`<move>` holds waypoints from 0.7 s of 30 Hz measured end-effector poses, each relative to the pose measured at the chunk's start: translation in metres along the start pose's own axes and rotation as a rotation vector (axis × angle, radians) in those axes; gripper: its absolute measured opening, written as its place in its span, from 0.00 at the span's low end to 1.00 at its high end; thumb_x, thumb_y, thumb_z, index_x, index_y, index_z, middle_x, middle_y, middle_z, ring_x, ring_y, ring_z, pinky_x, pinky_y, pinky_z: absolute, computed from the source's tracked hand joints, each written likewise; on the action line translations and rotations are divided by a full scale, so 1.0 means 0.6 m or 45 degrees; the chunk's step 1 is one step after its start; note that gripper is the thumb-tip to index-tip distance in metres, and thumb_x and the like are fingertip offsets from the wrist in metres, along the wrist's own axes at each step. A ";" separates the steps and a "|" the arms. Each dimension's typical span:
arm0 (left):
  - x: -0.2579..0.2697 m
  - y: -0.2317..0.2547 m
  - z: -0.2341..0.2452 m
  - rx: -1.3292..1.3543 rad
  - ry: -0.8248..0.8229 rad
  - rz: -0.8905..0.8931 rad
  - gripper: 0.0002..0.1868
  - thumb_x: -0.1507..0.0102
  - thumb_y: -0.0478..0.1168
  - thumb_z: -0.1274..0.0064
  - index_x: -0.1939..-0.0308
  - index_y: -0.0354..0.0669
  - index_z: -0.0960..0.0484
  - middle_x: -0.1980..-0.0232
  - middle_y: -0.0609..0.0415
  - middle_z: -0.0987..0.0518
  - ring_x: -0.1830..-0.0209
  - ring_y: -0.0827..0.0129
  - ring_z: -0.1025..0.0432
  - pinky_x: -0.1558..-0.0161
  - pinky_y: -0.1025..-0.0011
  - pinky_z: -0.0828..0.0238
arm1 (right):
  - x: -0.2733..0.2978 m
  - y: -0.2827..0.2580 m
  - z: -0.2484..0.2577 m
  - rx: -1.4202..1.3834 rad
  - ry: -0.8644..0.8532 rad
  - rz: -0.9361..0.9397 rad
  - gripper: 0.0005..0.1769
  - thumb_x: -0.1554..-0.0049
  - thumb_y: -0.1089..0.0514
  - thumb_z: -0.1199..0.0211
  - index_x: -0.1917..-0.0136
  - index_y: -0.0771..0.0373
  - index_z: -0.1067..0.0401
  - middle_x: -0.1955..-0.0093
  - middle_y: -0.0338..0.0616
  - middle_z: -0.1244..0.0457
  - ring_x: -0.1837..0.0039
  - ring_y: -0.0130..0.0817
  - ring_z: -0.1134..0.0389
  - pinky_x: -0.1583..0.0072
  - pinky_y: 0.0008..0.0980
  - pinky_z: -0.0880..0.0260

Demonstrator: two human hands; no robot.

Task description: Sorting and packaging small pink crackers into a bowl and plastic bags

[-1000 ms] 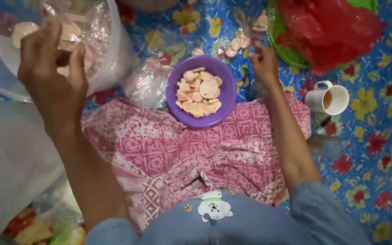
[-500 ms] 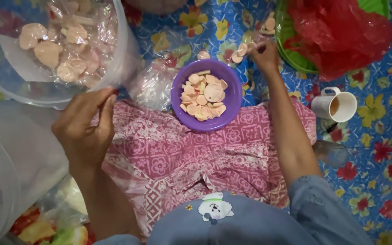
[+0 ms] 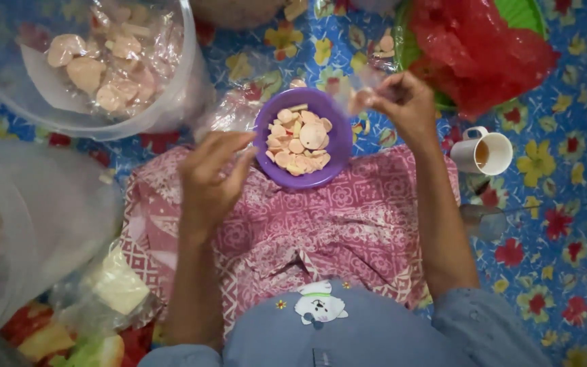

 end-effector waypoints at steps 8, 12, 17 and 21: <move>0.040 0.006 -0.102 0.341 0.052 -0.094 0.25 0.46 0.35 0.38 0.46 0.36 0.27 0.52 0.40 0.28 0.50 0.44 0.32 0.48 0.54 0.36 | 0.106 -0.111 -0.065 -0.024 -0.258 0.324 0.11 0.56 0.67 0.28 0.61 0.66 0.29 0.60 0.46 0.37 0.59 0.29 0.37 0.55 0.25 0.36; 0.064 0.015 -0.112 0.399 0.022 -0.059 0.11 0.45 0.36 0.40 0.59 0.41 0.20 0.63 0.50 0.24 0.60 0.55 0.27 0.54 0.63 0.33 | 0.145 -0.132 -0.089 0.016 -0.306 0.416 0.11 0.57 0.64 0.28 0.61 0.64 0.28 0.60 0.46 0.35 0.57 0.33 0.34 0.54 0.28 0.35; 0.092 0.015 -0.107 0.406 0.021 -0.005 0.04 0.45 0.36 0.42 0.68 0.49 0.17 0.70 0.58 0.22 0.67 0.63 0.27 0.58 0.71 0.34 | 0.183 -0.143 -0.109 -0.169 -0.322 0.233 0.22 0.56 0.67 0.30 0.49 0.64 0.35 0.59 0.43 0.36 0.56 0.27 0.35 0.50 0.28 0.35; 0.103 0.025 -0.109 0.417 -0.032 -0.002 0.03 0.44 0.38 0.42 0.66 0.48 0.17 0.70 0.56 0.23 0.69 0.64 0.27 0.61 0.70 0.33 | 0.199 -0.145 -0.113 0.098 -0.306 0.437 0.06 0.52 0.64 0.33 0.59 0.64 0.26 0.63 0.46 0.35 0.58 0.36 0.33 0.54 0.32 0.35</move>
Point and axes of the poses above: each hand's wrist, its own x-axis away from the middle knuckle, its own z-axis out of the back of the hand, y = z × x, the point moved 6 cm from there along -x, towards the middle knuckle
